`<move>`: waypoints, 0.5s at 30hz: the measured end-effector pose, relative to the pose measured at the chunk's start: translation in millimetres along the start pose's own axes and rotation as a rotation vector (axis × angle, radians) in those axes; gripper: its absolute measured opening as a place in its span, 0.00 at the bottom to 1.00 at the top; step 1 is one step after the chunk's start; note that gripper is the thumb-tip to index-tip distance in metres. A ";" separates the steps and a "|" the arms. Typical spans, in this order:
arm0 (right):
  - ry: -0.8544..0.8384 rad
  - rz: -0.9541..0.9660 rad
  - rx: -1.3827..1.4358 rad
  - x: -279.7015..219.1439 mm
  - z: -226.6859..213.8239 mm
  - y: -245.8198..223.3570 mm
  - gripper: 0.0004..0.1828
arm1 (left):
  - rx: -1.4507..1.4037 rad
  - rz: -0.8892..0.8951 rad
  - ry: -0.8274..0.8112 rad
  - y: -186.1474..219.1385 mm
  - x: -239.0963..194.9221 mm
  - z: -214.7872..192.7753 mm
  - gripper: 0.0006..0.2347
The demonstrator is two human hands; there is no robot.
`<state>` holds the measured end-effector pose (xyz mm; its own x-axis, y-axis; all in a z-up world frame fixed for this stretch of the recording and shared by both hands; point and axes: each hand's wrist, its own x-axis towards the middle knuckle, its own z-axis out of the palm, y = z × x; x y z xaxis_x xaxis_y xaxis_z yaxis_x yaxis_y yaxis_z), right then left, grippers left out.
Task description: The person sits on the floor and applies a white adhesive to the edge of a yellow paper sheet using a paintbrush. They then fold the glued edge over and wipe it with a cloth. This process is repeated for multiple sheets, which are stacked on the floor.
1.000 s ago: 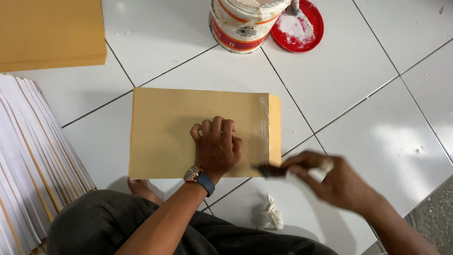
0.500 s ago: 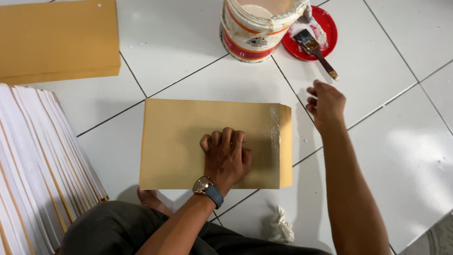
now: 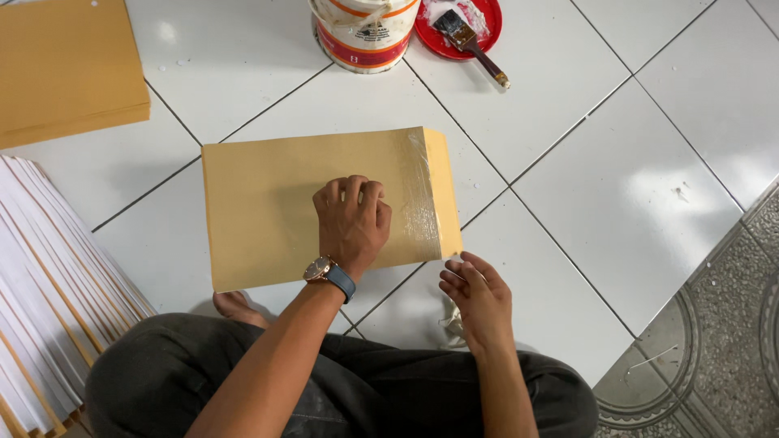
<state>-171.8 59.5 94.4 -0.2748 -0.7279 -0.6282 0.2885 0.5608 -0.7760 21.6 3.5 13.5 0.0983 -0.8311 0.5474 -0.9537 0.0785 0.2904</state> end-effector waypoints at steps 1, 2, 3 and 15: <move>0.000 0.001 0.006 5.5 -2.2 4.4 0.18 | 0.002 0.005 -0.001 0.4 -0.6 0.9 0.04; -0.001 -0.015 0.049 11.6 -4.1 8.6 0.20 | -0.005 0.003 0.006 0.6 -0.7 2.4 0.04; -0.003 -0.026 0.092 16.4 -5.0 14.0 0.22 | -0.008 -0.002 0.009 -0.7 -2.1 2.3 0.04; -0.007 -0.125 -0.082 35.3 13.0 21.8 0.23 | 0.002 0.118 -0.044 -0.4 0.5 -2.8 0.05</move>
<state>-163.3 40.9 56.1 -0.2975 -0.7968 -0.5260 0.1765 0.4955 -0.8505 22.8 4.6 15.9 -0.0277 -0.8395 0.5427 -0.9585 0.1764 0.2239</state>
